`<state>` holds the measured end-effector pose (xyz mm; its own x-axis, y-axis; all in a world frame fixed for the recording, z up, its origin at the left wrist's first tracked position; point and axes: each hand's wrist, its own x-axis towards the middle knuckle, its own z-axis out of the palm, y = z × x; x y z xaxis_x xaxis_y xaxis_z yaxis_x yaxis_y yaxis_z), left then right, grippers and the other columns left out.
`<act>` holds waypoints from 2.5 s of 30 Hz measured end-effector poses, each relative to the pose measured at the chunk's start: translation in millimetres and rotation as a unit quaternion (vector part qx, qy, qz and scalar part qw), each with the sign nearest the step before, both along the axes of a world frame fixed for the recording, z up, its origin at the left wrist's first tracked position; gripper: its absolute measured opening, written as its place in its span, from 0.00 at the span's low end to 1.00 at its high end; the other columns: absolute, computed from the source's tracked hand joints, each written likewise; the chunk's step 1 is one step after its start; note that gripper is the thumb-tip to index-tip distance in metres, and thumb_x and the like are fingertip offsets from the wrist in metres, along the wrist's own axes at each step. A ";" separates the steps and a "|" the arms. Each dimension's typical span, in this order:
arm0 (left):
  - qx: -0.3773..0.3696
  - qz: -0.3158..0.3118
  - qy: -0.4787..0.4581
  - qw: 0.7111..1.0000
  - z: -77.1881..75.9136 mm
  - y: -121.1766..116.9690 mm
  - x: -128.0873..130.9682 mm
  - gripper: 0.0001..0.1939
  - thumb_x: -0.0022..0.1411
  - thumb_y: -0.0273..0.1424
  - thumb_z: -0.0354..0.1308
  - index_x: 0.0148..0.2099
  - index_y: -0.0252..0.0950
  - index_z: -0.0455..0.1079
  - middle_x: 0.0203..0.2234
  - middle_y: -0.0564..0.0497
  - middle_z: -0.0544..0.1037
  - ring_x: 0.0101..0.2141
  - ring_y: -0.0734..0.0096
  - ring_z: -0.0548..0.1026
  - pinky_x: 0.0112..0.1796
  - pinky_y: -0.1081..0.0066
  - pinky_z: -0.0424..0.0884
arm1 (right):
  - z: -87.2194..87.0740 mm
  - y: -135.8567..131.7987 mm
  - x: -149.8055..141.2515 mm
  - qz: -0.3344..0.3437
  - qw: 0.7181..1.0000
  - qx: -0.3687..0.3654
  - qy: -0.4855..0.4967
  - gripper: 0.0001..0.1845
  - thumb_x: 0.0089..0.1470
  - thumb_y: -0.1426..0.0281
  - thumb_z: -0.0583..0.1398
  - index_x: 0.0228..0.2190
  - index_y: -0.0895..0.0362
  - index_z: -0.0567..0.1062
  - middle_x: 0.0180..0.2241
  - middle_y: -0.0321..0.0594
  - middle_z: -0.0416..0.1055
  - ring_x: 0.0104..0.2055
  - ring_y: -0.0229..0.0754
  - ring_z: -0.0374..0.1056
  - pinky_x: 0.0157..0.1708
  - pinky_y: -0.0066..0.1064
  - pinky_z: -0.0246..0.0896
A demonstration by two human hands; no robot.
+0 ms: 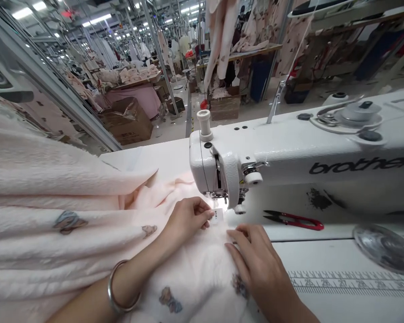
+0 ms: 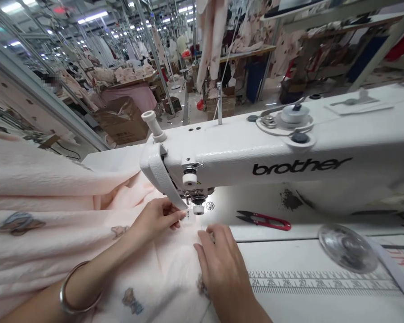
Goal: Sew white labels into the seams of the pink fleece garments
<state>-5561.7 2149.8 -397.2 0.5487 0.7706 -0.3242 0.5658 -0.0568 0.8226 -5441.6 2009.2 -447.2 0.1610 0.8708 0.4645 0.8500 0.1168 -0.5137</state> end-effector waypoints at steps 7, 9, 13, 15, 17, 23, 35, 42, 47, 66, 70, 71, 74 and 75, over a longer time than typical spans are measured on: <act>-0.011 0.005 0.004 1.000 -16.7 4.5 1.5 0.09 0.52 0.33 0.56 0.25 0.33 0.66 0.16 0.54 0.71 0.20 0.74 0.70 0.25 0.75 0.63 | -3.9 6.7 2.9 -0.013 0.998 0.005 -0.056 0.14 0.58 0.72 0.51 0.46 0.63 0.67 0.37 0.48 0.62 0.39 0.46 0.60 0.36 0.38 0.63; -0.009 0.007 0.007 1.000 -16.7 4.5 2.0 0.08 0.52 0.32 0.56 0.25 0.33 0.67 0.16 0.55 0.70 0.20 0.75 0.69 0.25 0.75 0.62 | -3.8 6.9 2.3 -0.017 0.997 -0.012 -0.075 0.18 0.58 0.72 0.51 0.50 0.63 0.65 0.37 0.48 0.63 0.39 0.46 0.61 0.36 0.38 0.63; 0.007 0.017 0.025 1.000 -15.0 4.0 4.0 0.07 0.51 0.31 0.56 0.24 0.33 0.67 0.15 0.55 0.70 0.20 0.75 0.68 0.24 0.76 0.59 | -1.6 9.0 2.9 -0.010 0.994 -0.025 -0.106 0.19 0.59 0.71 0.50 0.51 0.62 0.67 0.36 0.48 0.63 0.38 0.46 0.61 0.34 0.37 0.63; 0.007 0.019 0.030 0.999 -13.9 3.9 4.6 0.07 0.51 0.30 0.56 0.23 0.33 0.66 0.15 0.55 0.70 0.19 0.75 0.68 0.23 0.76 0.59 | -0.4 10.7 3.1 -0.008 0.993 -0.013 -0.117 0.18 0.59 0.72 0.50 0.49 0.63 0.69 0.35 0.48 0.62 0.37 0.46 0.61 0.32 0.36 0.62; 0.004 0.018 0.032 0.999 -12.6 4.0 4.6 0.06 0.50 0.29 0.56 0.23 0.33 0.66 0.15 0.55 0.70 0.19 0.76 0.68 0.23 0.77 0.59 | 0.6 12.0 2.9 -0.010 0.992 -0.009 -0.122 0.18 0.59 0.72 0.50 0.48 0.65 0.70 0.34 0.48 0.62 0.36 0.45 0.60 0.31 0.36 0.62; -0.025 0.010 0.020 0.999 -11.2 5.7 3.9 0.04 0.49 0.27 0.55 0.23 0.34 0.67 0.16 0.55 0.71 0.20 0.75 0.69 0.24 0.76 0.61 | 1.5 12.7 3.2 -0.008 0.993 -0.003 -0.120 0.17 0.58 0.72 0.51 0.47 0.66 0.70 0.34 0.49 0.62 0.36 0.46 0.59 0.30 0.37 0.62; 0.013 -0.004 0.028 1.000 -12.4 5.2 3.7 0.06 0.50 0.29 0.56 0.23 0.34 0.67 0.15 0.56 0.70 0.19 0.76 0.69 0.23 0.77 0.59 | -1.7 11.4 5.5 -0.013 0.995 -0.012 -0.094 0.17 0.59 0.70 0.51 0.48 0.62 0.70 0.35 0.48 0.62 0.37 0.45 0.60 0.33 0.35 0.63; 0.018 -0.006 0.026 0.999 -12.4 4.6 2.8 0.06 0.50 0.30 0.57 0.24 0.33 0.68 0.15 0.56 0.71 0.19 0.75 0.69 0.23 0.77 0.59 | -2.5 11.6 2.9 -0.017 0.994 -0.003 -0.107 0.18 0.58 0.73 0.53 0.49 0.63 0.70 0.34 0.48 0.62 0.36 0.45 0.60 0.32 0.36 0.63; 0.021 -0.002 0.033 0.999 -10.5 2.6 4.3 0.05 0.50 0.29 0.56 0.24 0.34 0.67 0.16 0.56 0.71 0.20 0.76 0.69 0.23 0.77 0.59 | -2.4 11.5 2.5 -0.017 0.994 0.000 -0.106 0.17 0.58 0.73 0.53 0.48 0.63 0.71 0.34 0.48 0.62 0.37 0.45 0.60 0.31 0.36 0.62; 0.426 -0.358 0.074 0.828 -10.7 -30.0 -43.7 0.25 0.65 0.30 0.46 0.62 0.24 0.52 0.59 0.33 0.57 0.61 0.55 0.53 0.57 0.56 0.59 | -2.8 13.4 5.2 0.001 0.992 -0.017 -0.125 0.18 0.59 0.72 0.50 0.49 0.64 0.70 0.34 0.48 0.61 0.36 0.45 0.57 0.32 0.36 0.61; 0.425 -0.380 0.093 0.816 -13.2 -25.4 -39.5 0.26 0.65 0.32 0.46 0.62 0.23 0.51 0.60 0.32 0.55 0.61 0.55 0.52 0.57 0.56 0.59 | -3.0 13.6 3.4 0.001 0.992 -0.016 -0.126 0.18 0.59 0.73 0.50 0.49 0.64 0.70 0.34 0.48 0.61 0.35 0.45 0.57 0.32 0.35 0.61; 0.425 -0.384 0.098 0.814 -12.9 -24.8 -38.8 0.27 0.65 0.32 0.46 0.62 0.22 0.51 0.60 0.32 0.55 0.61 0.55 0.52 0.57 0.57 0.59 | -3.1 13.3 2.9 -0.001 0.992 -0.015 -0.127 0.18 0.59 0.73 0.51 0.49 0.64 0.70 0.34 0.48 0.61 0.35 0.45 0.57 0.32 0.36 0.61; 0.431 -0.389 0.105 0.808 -13.8 -24.2 -39.0 0.27 0.65 0.32 0.46 0.62 0.22 0.51 0.60 0.32 0.55 0.61 0.55 0.51 0.58 0.57 0.58 | -0.8 11.9 4.3 0.000 0.993 -0.025 -0.113 0.18 0.59 0.73 0.50 0.49 0.64 0.69 0.35 0.48 0.61 0.36 0.45 0.58 0.33 0.37 0.63; 0.433 -0.388 0.104 0.807 -14.7 -24.1 -39.4 0.27 0.65 0.32 0.46 0.62 0.22 0.51 0.60 0.33 0.55 0.61 0.55 0.50 0.58 0.57 0.58 | 0.9 11.6 6.4 0.004 0.995 -0.033 -0.097 0.18 0.59 0.72 0.50 0.49 0.64 0.69 0.35 0.48 0.62 0.37 0.45 0.59 0.34 0.37 0.63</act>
